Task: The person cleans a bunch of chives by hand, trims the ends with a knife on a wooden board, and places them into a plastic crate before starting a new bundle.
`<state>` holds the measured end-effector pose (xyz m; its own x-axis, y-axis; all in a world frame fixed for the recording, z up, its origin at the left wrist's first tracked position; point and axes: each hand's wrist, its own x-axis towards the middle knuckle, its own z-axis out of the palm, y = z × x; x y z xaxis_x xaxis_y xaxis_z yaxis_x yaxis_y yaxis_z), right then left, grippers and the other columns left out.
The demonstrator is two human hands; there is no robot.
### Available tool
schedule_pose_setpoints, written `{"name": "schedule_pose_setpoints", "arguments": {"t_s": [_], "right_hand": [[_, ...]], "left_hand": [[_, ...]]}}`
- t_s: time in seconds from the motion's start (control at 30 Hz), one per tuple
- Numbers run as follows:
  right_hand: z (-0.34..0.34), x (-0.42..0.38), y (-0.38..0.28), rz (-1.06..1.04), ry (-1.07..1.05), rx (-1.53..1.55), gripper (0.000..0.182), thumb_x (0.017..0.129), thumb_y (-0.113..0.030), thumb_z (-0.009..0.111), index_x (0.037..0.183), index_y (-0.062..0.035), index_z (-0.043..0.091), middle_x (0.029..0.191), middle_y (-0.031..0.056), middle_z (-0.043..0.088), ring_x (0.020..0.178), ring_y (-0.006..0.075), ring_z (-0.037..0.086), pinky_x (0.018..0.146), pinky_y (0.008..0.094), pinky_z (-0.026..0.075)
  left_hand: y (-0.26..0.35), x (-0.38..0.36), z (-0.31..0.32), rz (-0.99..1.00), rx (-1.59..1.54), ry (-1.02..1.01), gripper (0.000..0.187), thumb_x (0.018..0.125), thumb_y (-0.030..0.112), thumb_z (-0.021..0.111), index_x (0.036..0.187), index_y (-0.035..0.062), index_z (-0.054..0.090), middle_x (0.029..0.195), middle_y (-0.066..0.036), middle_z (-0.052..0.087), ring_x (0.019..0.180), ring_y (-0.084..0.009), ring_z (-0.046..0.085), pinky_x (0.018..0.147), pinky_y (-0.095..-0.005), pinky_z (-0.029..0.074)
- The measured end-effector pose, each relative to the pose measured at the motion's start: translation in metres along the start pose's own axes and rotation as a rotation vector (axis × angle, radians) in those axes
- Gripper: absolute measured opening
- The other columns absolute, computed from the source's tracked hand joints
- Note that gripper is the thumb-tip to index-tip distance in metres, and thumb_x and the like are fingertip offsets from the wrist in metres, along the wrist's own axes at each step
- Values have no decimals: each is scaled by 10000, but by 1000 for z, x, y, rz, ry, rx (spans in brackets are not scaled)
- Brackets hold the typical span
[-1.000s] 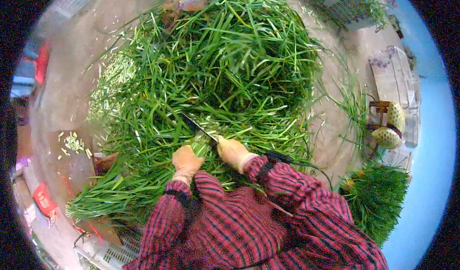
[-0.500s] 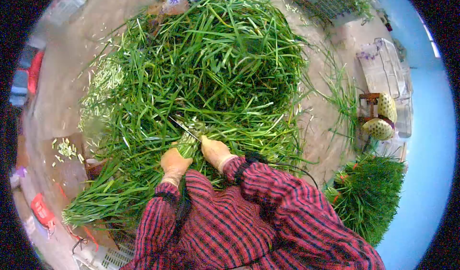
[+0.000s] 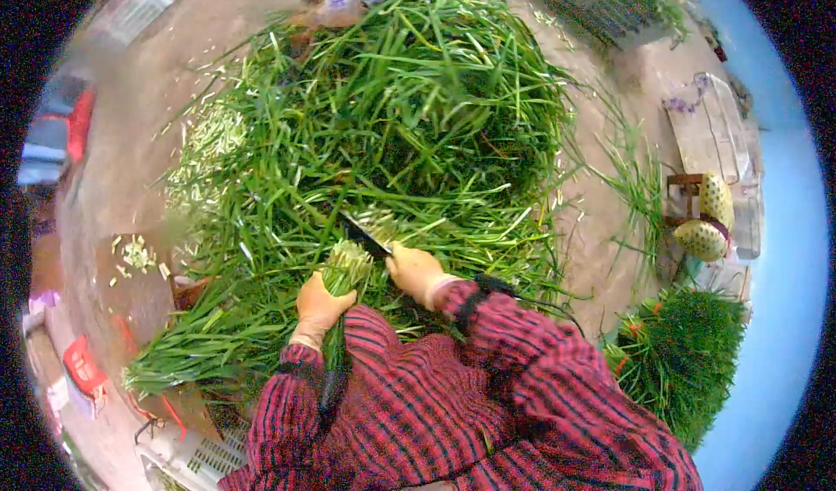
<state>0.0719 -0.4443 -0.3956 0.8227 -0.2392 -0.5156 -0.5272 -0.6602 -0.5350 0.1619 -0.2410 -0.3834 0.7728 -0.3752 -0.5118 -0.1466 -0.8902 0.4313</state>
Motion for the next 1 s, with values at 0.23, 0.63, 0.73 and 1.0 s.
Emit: {"name": "schedule_pose_setpoints", "arguments": {"t_s": [0.23, 0.63, 0.73, 1.0], "right_hand": [[-88, -62, -30, -48, 49, 87, 493, 885, -248, 579, 1341, -125, 437, 827, 153, 643, 743, 310, 624, 714, 395, 498], [-49, 22, -289, -873, 199, 54, 306, 894, -207, 529, 1178, -101, 564, 954, 204, 639, 898, 368, 631, 769, 442, 516], [-29, 34, -353, -729, -64, 49, 301, 908, -218, 517, 1173, -93, 588, 961, 165, 617, 853, 331, 628, 712, 443, 514], [-57, 32, -251, -753, 265, 549, 318, 877, -127, 630, 1179, -33, 597, 1117, 138, 647, 1081, 226, 607, 959, 338, 462]], "left_hand": [[-18, -34, -26, 99, -381, 33, 692, 606, 388, 818, 1145, 32, 569, 1007, -172, 664, 956, -313, 647, 847, -393, 510], [-30, -55, -38, -25, -303, 3, 794, 614, 480, 806, 1223, 38, 553, 1108, -188, 647, 998, -340, 626, 870, -398, 496], [-33, -58, -37, 50, -269, 107, 798, 619, 534, 779, 1212, 45, 564, 1082, -199, 649, 976, -346, 628, 854, -410, 496], [-35, -59, -39, 32, -310, 44, 848, 629, 473, 806, 1286, 35, 496, 1210, -206, 599, 1103, -311, 597, 951, -382, 472]]}}
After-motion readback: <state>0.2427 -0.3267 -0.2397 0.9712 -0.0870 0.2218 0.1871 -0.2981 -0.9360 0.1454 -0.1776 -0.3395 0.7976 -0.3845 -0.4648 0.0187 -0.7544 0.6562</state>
